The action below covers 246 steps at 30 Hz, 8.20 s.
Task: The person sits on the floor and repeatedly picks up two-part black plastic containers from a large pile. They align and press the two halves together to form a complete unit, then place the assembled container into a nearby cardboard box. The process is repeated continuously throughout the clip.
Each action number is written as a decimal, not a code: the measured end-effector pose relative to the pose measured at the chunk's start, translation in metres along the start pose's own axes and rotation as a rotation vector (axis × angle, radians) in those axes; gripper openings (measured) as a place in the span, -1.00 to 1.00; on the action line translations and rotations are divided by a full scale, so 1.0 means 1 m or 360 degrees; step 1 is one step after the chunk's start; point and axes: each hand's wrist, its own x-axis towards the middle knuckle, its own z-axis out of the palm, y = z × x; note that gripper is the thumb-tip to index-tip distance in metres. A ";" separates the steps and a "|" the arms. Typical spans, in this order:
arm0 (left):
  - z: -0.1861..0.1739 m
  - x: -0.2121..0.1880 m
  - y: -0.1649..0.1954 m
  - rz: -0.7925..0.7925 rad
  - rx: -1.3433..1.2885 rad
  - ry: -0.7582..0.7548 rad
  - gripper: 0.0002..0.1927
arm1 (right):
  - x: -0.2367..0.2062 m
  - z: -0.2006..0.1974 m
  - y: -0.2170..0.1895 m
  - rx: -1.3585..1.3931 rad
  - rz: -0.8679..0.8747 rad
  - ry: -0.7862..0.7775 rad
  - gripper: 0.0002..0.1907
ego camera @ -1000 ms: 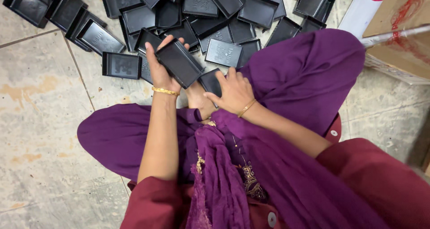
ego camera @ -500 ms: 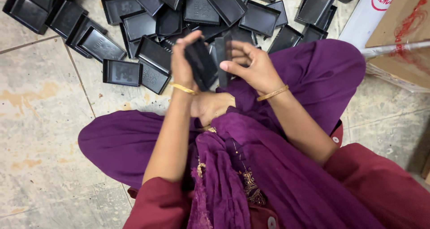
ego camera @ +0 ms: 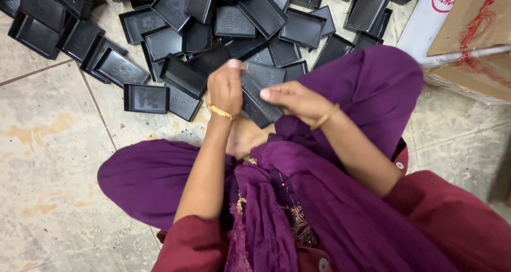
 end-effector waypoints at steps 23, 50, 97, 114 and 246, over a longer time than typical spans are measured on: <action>0.001 0.073 -0.126 -0.0801 0.1073 -0.0228 -0.38 | -0.081 -0.087 -0.042 -0.1255 -0.0959 0.1590 -0.79; 0.020 0.000 -0.042 -0.1333 -0.0722 0.0086 -0.35 | 0.014 0.013 0.004 -0.0070 -0.0773 0.0124 -0.29; 0.026 0.009 -0.034 -0.0328 0.0024 -0.0035 -0.59 | -0.022 -0.036 0.003 -0.1507 -0.0674 0.1267 -0.47; -0.004 0.007 -0.020 -0.0971 -0.0825 -0.0155 -0.45 | 0.048 -0.121 -0.009 -0.2568 -0.1312 0.1417 -0.49; 0.023 0.018 -0.025 -0.0856 -0.2069 -0.0193 -0.11 | 0.054 -0.044 0.004 -0.0688 -0.0834 0.0572 -0.54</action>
